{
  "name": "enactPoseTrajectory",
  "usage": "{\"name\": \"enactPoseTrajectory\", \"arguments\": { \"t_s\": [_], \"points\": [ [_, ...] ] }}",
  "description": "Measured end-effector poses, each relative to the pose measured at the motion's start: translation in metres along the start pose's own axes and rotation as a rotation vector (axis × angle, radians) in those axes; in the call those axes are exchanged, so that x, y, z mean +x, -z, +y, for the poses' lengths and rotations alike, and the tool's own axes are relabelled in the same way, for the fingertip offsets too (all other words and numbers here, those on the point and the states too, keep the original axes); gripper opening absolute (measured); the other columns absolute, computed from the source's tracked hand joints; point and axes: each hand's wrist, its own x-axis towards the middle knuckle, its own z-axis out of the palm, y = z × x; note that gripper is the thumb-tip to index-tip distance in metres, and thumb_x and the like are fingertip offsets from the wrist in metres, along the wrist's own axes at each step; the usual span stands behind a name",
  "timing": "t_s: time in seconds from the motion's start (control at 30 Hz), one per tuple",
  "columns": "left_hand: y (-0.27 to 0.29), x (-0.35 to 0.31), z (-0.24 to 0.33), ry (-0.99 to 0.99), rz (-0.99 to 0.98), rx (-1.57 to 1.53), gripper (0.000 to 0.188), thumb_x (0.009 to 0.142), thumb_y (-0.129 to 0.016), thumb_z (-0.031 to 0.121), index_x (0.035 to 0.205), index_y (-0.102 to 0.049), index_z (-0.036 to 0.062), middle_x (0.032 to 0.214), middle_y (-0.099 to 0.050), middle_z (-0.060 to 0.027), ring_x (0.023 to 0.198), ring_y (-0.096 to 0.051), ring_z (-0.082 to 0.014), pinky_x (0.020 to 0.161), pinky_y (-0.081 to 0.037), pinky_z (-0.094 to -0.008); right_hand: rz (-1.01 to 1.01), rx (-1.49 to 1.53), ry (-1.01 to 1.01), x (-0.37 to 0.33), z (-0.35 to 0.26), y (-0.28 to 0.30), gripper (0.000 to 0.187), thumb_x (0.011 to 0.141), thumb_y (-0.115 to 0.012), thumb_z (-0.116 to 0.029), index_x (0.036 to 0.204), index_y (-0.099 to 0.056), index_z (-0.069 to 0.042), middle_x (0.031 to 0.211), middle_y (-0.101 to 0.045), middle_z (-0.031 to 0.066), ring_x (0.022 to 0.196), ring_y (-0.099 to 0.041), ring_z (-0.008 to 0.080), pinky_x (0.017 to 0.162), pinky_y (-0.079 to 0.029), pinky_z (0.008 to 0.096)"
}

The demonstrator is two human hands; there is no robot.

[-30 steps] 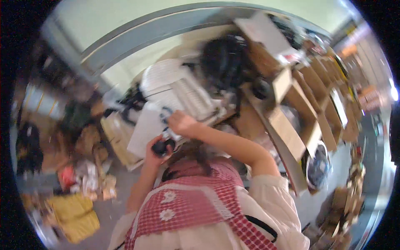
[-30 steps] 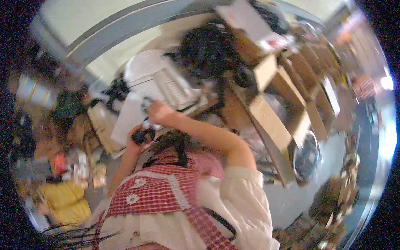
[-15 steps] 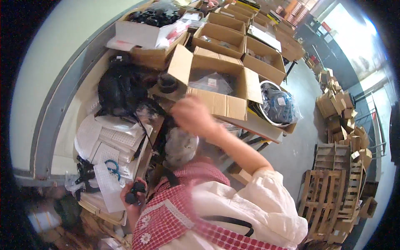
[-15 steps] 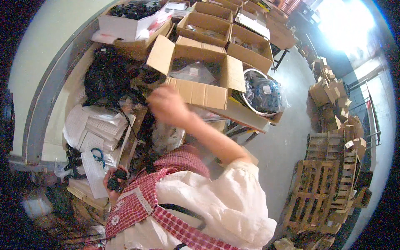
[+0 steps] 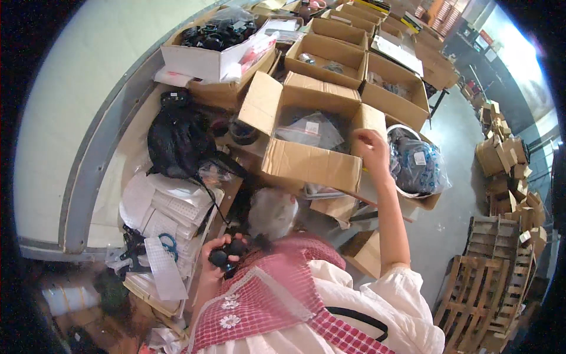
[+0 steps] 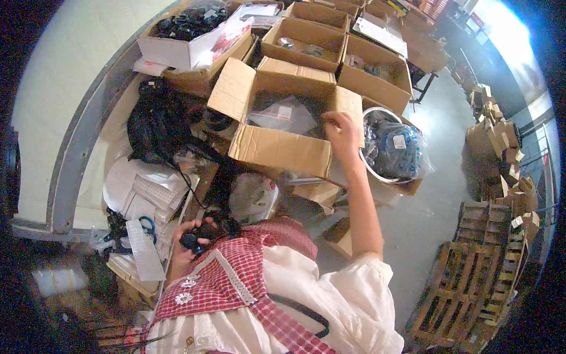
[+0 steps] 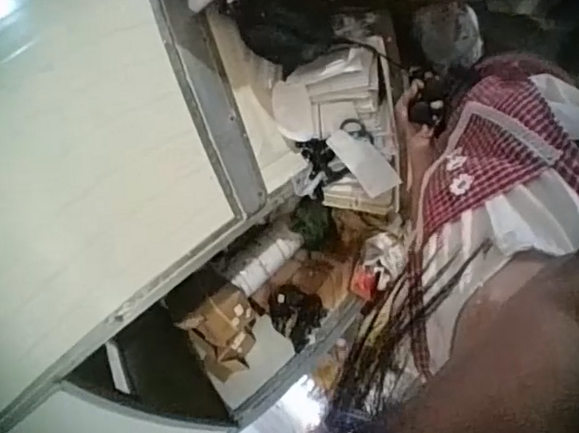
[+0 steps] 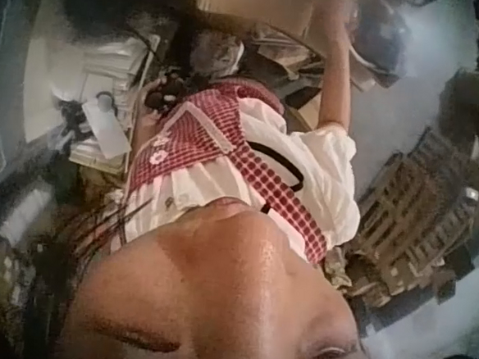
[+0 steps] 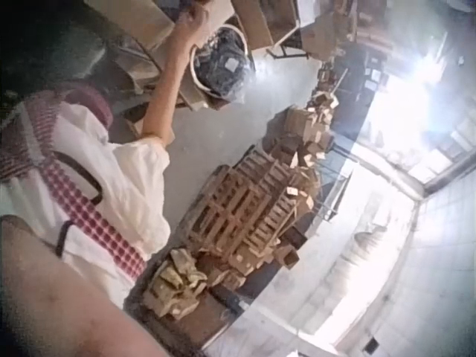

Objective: The person sorts black plastic mechanical parts from large cardboard boxes and places them into smaller plastic bags before placing the bags into a designated box on the workbench.

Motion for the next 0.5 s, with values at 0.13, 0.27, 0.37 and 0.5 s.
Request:
{"name": "enactPoseTrajectory", "arguments": {
  "t_s": [0.13, 0.27, 0.37, 0.5],
  "points": [
    [0.021, 0.04, -0.007, 0.264, -0.02, -0.17, 0.017, 0.091, -0.059, 0.014, 0.099, -0.059, -0.0011, 0.118, -0.058, -0.0172, 0.103, -0.058, -0.0293, 0.062, -0.054, -0.0306, -0.475, -0.123, 0.121, 0.044, 0.018, -0.061, 0.03, 0.083, -0.065, -0.024, 0.103, -0.07, -0.003, 0.103, -0.066, 0.0184, 0.099, -0.064, 0.0369, 0.087, -0.052, 0.0417],
    [-0.031, 0.055, -0.02, 0.056, 0.112, 0.176, 0.017, 0.091, -0.064, 0.014, 0.101, -0.063, 0.0, 0.105, -0.065, -0.0152, 0.095, -0.063, -0.0246, 0.063, -0.057, -0.0282, -0.341, -0.518, 0.39, 0.06, 0.032, -0.127, 0.031, 0.081, -0.072, -0.031, 0.095, -0.07, -0.003, 0.097, -0.068, 0.017, 0.088, -0.067, 0.0285, 0.078, -0.053, 0.0387],
    [-0.047, 0.065, -0.019, 0.162, 0.12, 0.004, 0.019, 0.09, -0.064, 0.014, 0.104, -0.063, 0.0013, 0.109, -0.064, -0.0152, 0.102, -0.061, -0.0264, 0.061, -0.057, -0.0299, -0.674, -0.383, 0.283, 0.09, 0.021, -0.136, 0.029, 0.079, -0.074, -0.027, 0.092, -0.068, -0.002, 0.084, -0.067, 0.0142, 0.072, -0.067, 0.0226, 0.065, -0.054, 0.0359],
    [0.004, 0.054, -0.042, -0.24, 0.135, 0.321, 0.019, 0.089, -0.064, 0.013, 0.104, -0.061, 0.0008, 0.114, -0.062, -0.0145, 0.103, -0.061, -0.0261, 0.07, -0.056, -0.0305, -0.782, 0.667, -0.188, 0.12, -0.022, -0.098, 0.02, 0.084, -0.068, -0.018, 0.098, -0.07, -0.004, 0.075, -0.063, 0.0012, 0.065, -0.059, 0.0109, 0.055, -0.048, 0.0279]
  ]
}}
